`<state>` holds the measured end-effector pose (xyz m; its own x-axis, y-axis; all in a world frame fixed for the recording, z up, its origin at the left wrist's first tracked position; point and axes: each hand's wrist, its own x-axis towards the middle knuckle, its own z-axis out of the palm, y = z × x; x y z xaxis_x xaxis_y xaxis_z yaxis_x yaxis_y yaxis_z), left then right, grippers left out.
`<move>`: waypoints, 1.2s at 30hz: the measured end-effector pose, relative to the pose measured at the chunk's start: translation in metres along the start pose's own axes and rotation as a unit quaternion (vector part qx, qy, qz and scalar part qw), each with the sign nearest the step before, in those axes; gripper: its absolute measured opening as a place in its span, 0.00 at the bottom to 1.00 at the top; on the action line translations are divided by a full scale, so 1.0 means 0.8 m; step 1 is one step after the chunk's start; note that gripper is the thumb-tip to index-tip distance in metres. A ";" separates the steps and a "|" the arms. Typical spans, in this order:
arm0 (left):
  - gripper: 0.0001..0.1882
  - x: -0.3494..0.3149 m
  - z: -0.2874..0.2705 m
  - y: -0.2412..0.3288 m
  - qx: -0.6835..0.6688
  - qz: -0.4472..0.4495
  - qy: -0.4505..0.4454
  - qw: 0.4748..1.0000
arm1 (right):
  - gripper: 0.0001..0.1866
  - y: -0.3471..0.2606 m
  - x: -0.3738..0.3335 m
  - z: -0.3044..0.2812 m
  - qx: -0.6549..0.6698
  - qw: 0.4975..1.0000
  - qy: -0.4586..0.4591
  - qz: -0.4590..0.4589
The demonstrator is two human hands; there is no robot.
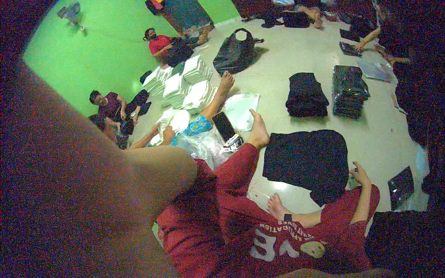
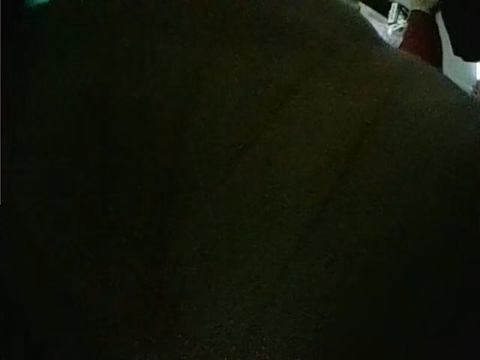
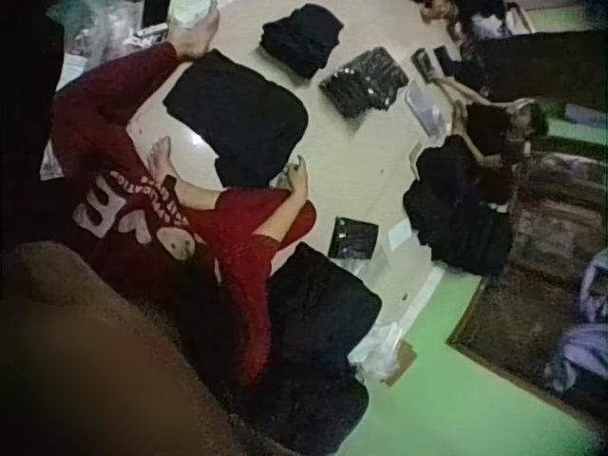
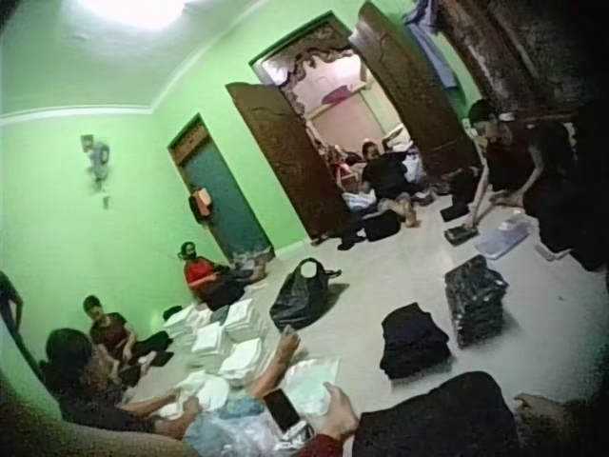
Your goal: The person folds dark-colored garments and places them into clear plastic bags. They seal the bags, apply a small white label to the front, and stack the finished packages. The process is repeated for multiple items.
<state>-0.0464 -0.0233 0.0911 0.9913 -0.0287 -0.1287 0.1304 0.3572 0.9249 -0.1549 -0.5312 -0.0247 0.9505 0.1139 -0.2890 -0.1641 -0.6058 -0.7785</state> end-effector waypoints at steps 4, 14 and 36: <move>0.50 0.021 -0.023 -0.016 0.148 0.039 -0.037 0.988 | 0.27 -0.028 -0.006 -0.002 -0.021 0.999 0.001 0.030; 0.38 -0.035 0.026 0.018 -0.953 -0.201 -0.195 0.113 | 0.27 -0.056 -0.022 -0.004 -0.009 1.000 -0.004 0.021; 0.31 -0.018 0.039 0.015 -0.829 -0.215 -0.309 0.414 | 0.28 -0.028 -0.010 -0.001 -0.042 0.999 0.009 -0.004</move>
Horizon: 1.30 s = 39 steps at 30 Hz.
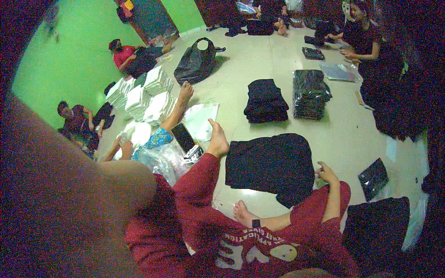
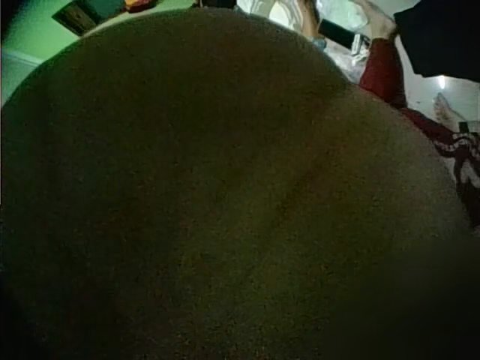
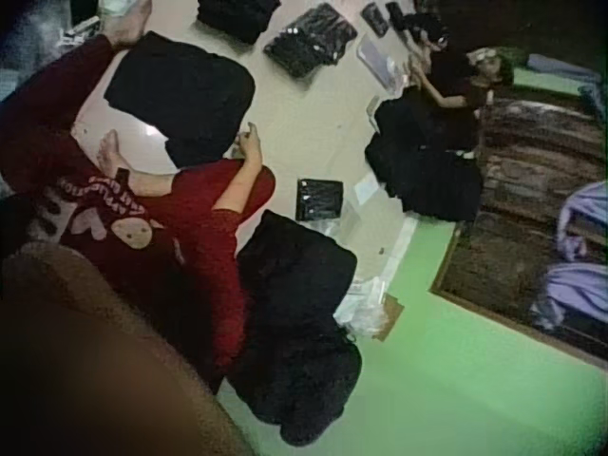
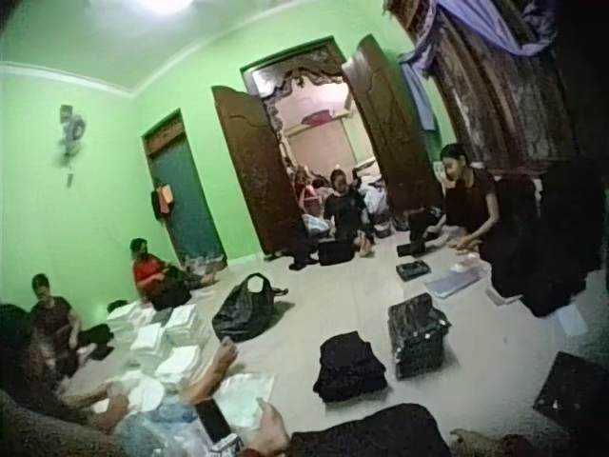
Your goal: The person folds dark-colored garments and places them into clear plastic bags. They seal the bags, apply a small white label to the front, and stack the finished packages. The process is repeated for multiple items.
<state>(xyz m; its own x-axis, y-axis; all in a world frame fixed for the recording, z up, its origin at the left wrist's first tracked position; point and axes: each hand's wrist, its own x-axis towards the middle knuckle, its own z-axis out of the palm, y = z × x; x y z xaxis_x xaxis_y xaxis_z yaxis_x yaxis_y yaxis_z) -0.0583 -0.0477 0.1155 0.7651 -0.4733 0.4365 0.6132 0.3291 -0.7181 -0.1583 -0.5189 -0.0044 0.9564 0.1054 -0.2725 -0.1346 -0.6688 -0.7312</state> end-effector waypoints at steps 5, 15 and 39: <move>0.36 0.005 0.000 -0.001 0.179 -0.207 -0.084 0.958 | 0.29 -0.011 -0.002 0.000 0.004 0.999 -0.023 0.027; 0.42 -0.002 -0.003 0.060 0.802 0.299 0.298 0.422 | 0.28 -0.020 -0.005 -0.003 -0.037 0.999 -0.016 0.000; 0.19 -0.033 0.010 0.087 -0.238 0.052 -0.013 0.970 | 0.28 -0.039 -0.009 -0.004 0.021 0.998 -0.034 0.047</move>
<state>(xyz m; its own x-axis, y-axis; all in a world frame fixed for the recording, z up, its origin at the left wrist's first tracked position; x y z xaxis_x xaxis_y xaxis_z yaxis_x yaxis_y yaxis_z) -0.0342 -0.0060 0.0584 0.8264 -0.4354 0.3571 0.3773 -0.0426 -0.9251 -0.1604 -0.5012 0.0229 0.9197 0.0943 -0.3812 -0.2347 -0.6462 -0.7262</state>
